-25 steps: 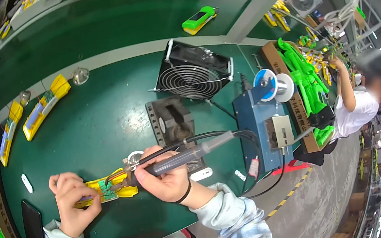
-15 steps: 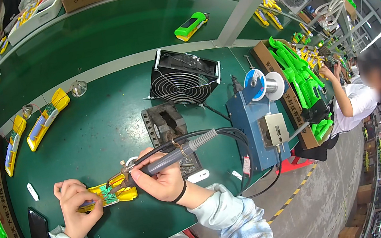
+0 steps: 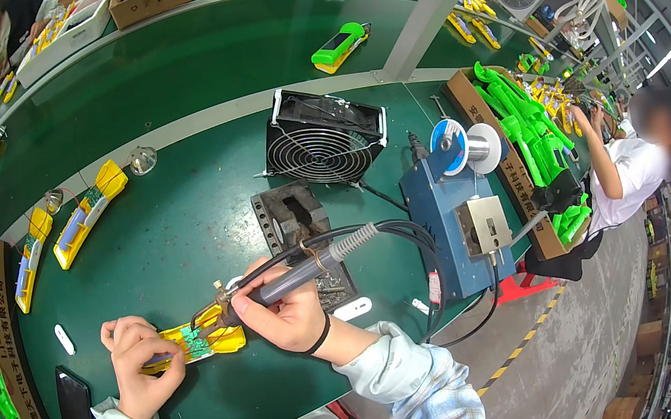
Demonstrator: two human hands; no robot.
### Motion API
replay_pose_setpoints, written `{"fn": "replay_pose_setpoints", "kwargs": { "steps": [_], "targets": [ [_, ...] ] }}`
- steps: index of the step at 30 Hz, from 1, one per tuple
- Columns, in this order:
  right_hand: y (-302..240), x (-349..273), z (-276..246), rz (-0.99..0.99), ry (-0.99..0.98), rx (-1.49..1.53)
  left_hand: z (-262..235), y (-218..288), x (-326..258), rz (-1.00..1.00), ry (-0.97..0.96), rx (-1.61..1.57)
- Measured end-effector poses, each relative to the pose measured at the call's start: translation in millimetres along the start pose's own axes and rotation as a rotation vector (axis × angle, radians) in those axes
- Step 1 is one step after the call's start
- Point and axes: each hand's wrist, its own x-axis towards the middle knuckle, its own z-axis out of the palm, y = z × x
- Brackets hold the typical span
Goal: The person solders wires onto circuit boards and components inside flashlight casings using a soldering iron, fits casing pieces together by hand, and places the assembled flashlights onto the upper conveyor table.
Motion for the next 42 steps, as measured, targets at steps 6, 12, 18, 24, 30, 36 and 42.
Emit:
{"fn": "replay_pose_setpoints", "kwargs": {
  "steps": [6, 12, 18, 24, 30, 36, 42],
  "targets": [
    [-2.7, 1.9, -0.9, 0.035, 0.026, -0.035, -4.4, -1.9, -0.9, 0.057, 0.005, -0.054],
    [-1.7, 3.6, -2.1, 0.032, 0.024, -0.059, -15.3, -15.3, -1.6, 0.214, 0.190, -0.105],
    [1.9, 4.3, -1.9, -0.102, 0.073, -0.097, -38.3, 6.3, -14.0, 0.176, 0.389, -0.221],
    [-0.6, 2.7, -5.1, -0.096, 0.087, 0.002, -68.0, 65.8, -27.7, 0.387, 0.248, -0.181],
    [5.5, 1.9, -10.6, -0.047, 0.139, 0.040, -71.8, 138.2, -14.9, 0.466, 0.045, -0.220],
    [2.1, 5.7, 1.8, -0.022, 0.136, 0.080, -61.4, 209.6, -23.4, 0.714, 0.347, -0.505],
    [11.2, 5.6, -8.5, -0.074, 0.210, 0.009, -64.2, 227.6, -27.7, 0.906, 1.023, -0.567]
  ]
}}
